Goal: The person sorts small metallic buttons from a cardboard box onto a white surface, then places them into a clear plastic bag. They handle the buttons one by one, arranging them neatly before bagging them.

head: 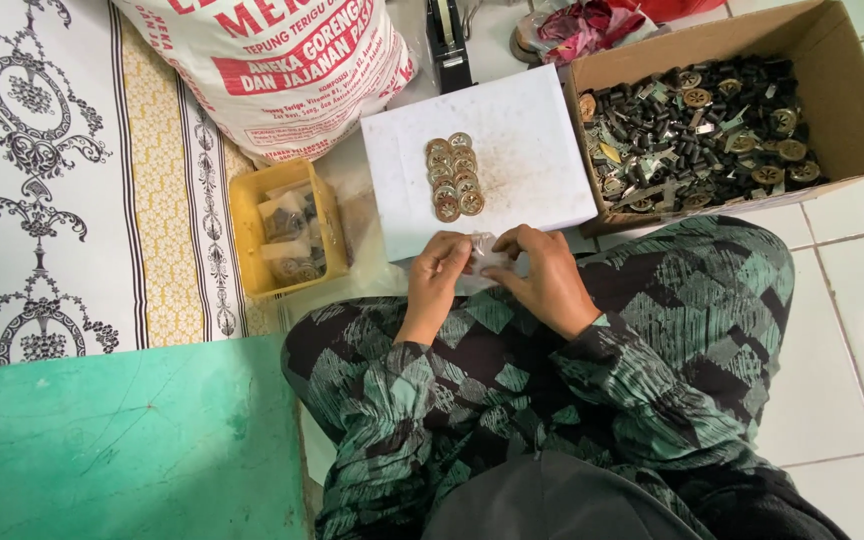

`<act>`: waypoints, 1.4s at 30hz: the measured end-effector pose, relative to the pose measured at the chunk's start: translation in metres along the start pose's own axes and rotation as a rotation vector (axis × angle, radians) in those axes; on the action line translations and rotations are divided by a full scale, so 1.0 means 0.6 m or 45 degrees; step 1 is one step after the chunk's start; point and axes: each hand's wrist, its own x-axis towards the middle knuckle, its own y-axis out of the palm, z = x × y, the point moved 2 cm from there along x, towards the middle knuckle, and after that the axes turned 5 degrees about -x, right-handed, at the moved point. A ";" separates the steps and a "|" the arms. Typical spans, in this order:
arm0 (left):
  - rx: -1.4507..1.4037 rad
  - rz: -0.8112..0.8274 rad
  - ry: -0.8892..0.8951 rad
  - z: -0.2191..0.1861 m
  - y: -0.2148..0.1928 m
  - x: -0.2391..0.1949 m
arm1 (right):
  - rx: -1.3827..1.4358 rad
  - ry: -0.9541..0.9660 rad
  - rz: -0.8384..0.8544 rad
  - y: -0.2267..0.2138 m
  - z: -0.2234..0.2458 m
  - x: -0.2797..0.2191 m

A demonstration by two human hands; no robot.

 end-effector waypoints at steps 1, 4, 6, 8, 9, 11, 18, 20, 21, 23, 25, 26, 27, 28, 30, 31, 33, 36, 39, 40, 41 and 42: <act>0.003 0.002 -0.001 -0.036 0.010 0.001 | 0.002 0.001 -0.003 0.003 -0.010 0.002; 0.601 -0.059 0.207 -0.090 0.026 -0.010 | 0.282 0.246 0.014 0.007 -0.035 0.001; 0.633 0.068 0.010 -0.039 0.018 -0.015 | 0.557 0.302 -0.064 -0.005 -0.035 0.006; 0.502 0.088 -0.018 -0.028 0.024 -0.013 | 0.660 0.297 -0.110 -0.015 -0.032 0.012; 0.371 0.108 -0.047 -0.022 0.028 -0.011 | 0.765 0.293 -0.155 -0.020 -0.031 0.015; 0.346 0.117 -0.023 -0.033 0.027 -0.010 | 0.803 0.275 -0.207 -0.027 -0.056 0.015; 0.169 0.253 0.015 -0.070 0.049 -0.021 | 0.947 0.335 -0.432 -0.059 -0.046 0.017; 0.069 0.309 -0.027 -0.054 0.048 -0.028 | 0.923 0.331 -0.423 -0.085 0.019 0.025; -0.033 0.361 -0.071 -0.045 0.048 -0.033 | 0.900 0.329 -0.409 -0.099 0.052 0.028; -0.111 0.366 -0.089 -0.034 0.043 -0.050 | 0.874 0.322 -0.436 -0.116 0.050 0.026; -0.189 0.366 -0.115 -0.049 0.041 -0.074 | 0.852 0.323 -0.457 -0.132 0.045 0.020; -0.334 0.537 -0.201 -0.069 0.047 -0.088 | 0.893 0.277 -0.442 -0.139 0.042 0.017; -0.479 0.708 -0.289 -0.089 0.053 -0.103 | 0.934 0.231 -0.427 -0.146 0.038 0.014; -0.479 0.710 -0.295 -0.094 0.053 -0.099 | 0.935 0.236 -0.430 -0.145 0.015 0.007; -0.300 0.598 -0.207 -0.105 0.048 -0.093 | 0.910 0.210 -0.183 -0.133 -0.027 -0.009; -0.299 0.594 -0.213 -0.116 0.062 -0.092 | 0.914 0.215 -0.181 -0.125 -0.010 -0.019; -0.123 0.395 -0.097 -0.144 0.083 -0.078 | 0.994 0.152 0.021 -0.105 0.030 -0.027; -0.124 0.314 -0.063 -0.132 0.099 -0.088 | 1.117 0.140 0.032 -0.089 0.041 -0.038; -0.216 0.220 0.104 -0.144 0.114 -0.084 | 1.140 0.100 0.028 -0.094 0.030 -0.048; -0.217 0.224 0.100 -0.153 0.116 -0.085 | 1.140 0.103 0.023 -0.104 0.030 -0.046; -0.202 0.197 0.128 -0.162 0.116 -0.086 | 1.069 0.065 0.073 -0.113 0.032 -0.044; -0.188 0.165 0.161 -0.172 0.115 -0.086 | 0.998 0.022 0.129 -0.122 0.034 -0.039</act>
